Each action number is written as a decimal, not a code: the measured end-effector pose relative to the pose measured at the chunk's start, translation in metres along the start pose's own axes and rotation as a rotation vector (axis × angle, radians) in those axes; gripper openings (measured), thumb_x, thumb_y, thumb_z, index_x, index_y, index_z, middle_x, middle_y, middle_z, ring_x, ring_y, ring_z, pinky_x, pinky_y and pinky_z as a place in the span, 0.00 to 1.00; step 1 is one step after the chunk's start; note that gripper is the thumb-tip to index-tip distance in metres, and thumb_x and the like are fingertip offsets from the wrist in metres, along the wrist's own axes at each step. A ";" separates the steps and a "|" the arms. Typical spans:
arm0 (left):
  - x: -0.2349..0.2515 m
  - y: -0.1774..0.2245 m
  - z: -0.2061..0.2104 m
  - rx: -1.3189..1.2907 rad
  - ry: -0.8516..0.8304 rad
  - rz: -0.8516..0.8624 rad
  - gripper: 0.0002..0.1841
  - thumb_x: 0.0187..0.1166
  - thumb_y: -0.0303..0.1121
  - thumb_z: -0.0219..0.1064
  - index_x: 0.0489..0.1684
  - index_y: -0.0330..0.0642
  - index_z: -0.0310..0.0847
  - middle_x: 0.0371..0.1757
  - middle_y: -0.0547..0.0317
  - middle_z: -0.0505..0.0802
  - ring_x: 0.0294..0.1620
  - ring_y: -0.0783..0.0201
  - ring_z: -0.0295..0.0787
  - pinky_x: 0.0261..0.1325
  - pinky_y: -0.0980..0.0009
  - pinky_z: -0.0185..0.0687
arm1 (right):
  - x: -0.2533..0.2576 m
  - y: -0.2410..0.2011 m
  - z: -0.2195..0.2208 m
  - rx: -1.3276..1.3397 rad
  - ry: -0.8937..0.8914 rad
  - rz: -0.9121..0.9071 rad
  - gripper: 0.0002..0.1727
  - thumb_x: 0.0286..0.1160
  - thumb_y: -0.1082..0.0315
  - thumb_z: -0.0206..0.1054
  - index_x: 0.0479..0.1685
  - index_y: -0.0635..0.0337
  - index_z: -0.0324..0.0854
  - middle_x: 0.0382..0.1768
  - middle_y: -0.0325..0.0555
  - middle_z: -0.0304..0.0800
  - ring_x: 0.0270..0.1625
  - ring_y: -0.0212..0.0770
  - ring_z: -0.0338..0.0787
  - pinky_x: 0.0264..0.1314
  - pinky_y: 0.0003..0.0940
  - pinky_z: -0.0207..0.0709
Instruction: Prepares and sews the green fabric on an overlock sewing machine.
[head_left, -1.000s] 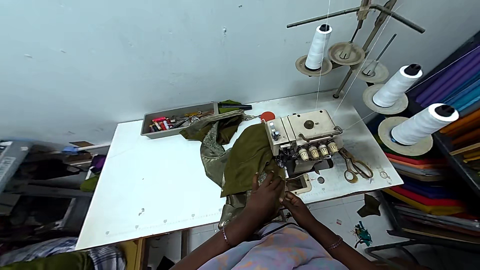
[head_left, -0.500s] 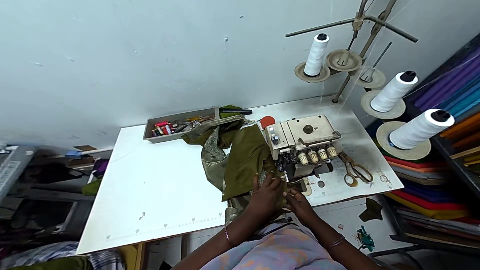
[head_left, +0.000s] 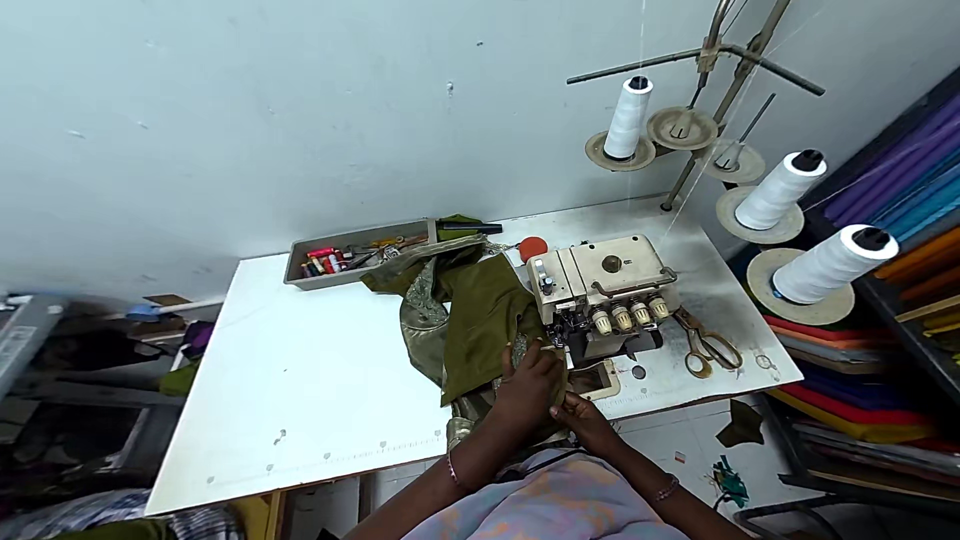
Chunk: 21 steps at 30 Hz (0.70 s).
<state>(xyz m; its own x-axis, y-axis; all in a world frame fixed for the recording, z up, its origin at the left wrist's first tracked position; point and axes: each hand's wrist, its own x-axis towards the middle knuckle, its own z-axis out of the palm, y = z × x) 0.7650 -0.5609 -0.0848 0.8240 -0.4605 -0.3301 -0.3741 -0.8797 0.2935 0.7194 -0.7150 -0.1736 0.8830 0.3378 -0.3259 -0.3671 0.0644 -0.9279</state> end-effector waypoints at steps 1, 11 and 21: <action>-0.001 0.000 0.002 -0.003 0.031 0.021 0.22 0.87 0.30 0.59 0.79 0.53 0.79 0.84 0.62 0.79 0.95 0.50 0.50 0.87 0.27 0.32 | 0.000 0.001 -0.001 -0.008 0.005 -0.007 0.14 0.83 0.74 0.61 0.62 0.73 0.78 0.52 0.45 0.92 0.54 0.26 0.90 0.64 0.25 0.82; -0.004 0.001 0.004 0.000 0.010 0.022 0.27 0.89 0.53 0.56 0.80 0.51 0.77 0.87 0.60 0.74 0.96 0.49 0.46 0.87 0.27 0.26 | -0.001 0.008 -0.012 -0.155 0.038 -0.054 0.11 0.89 0.69 0.54 0.50 0.66 0.80 0.39 0.39 0.87 0.43 0.24 0.86 0.52 0.25 0.80; -0.003 0.003 0.003 0.009 0.039 0.070 0.19 0.86 0.30 0.59 0.74 0.49 0.83 0.84 0.60 0.79 0.94 0.51 0.55 0.87 0.27 0.32 | 0.002 -0.005 -0.018 -0.157 0.106 -0.004 0.13 0.90 0.66 0.56 0.54 0.68 0.81 0.44 0.45 0.88 0.48 0.29 0.86 0.59 0.29 0.79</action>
<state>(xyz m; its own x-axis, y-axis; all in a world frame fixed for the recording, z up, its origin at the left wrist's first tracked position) 0.7602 -0.5627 -0.0851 0.8114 -0.5162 -0.2742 -0.4353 -0.8467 0.3061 0.7283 -0.7317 -0.1732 0.9132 0.2365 -0.3319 -0.3210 -0.0843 -0.9433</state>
